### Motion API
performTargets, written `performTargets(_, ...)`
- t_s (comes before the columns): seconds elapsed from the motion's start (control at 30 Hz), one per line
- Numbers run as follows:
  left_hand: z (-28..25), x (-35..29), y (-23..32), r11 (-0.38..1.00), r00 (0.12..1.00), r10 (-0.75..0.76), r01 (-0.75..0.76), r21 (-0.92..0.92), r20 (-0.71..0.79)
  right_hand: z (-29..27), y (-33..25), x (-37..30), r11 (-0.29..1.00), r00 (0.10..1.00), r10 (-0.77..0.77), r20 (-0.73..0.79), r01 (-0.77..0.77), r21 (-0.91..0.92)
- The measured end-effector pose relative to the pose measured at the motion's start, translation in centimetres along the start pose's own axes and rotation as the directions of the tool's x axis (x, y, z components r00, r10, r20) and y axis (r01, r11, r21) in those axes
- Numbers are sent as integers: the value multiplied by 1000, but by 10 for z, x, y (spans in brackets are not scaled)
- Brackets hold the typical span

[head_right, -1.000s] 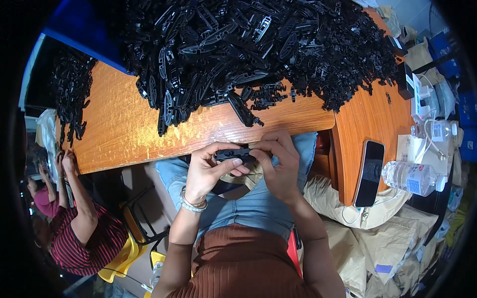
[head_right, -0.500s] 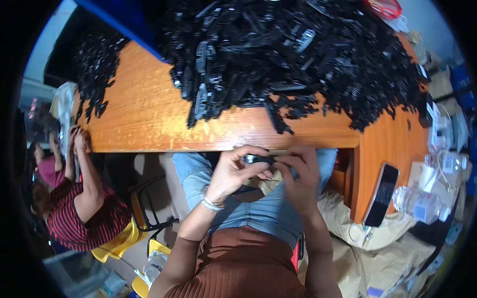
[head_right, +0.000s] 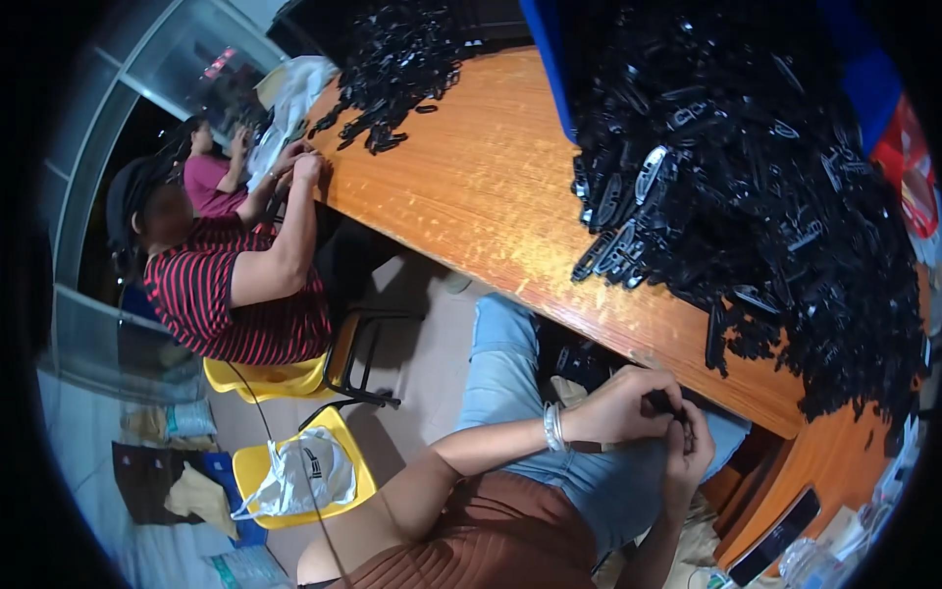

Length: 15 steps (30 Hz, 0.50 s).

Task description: Assembling small black plastic hardware components at a workbench.

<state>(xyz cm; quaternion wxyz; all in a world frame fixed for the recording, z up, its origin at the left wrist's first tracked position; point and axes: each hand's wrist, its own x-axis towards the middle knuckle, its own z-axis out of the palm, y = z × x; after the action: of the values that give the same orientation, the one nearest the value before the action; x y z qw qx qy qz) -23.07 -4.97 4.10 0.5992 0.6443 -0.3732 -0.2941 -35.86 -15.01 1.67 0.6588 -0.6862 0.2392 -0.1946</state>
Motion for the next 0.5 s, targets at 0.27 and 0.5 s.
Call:
performTargets(0.27, 0, -3, 1, 998, 1000, 27, -28, 54, 2, 0, -1, -3, 1000, 1000, -11, 1, 11, -3)
performTargets(0.5, 4, -2, 0, 992, 995, 96, -94, 90, -21, 0, 4, -3, 999, 1000, 1, -13, 0, 51)
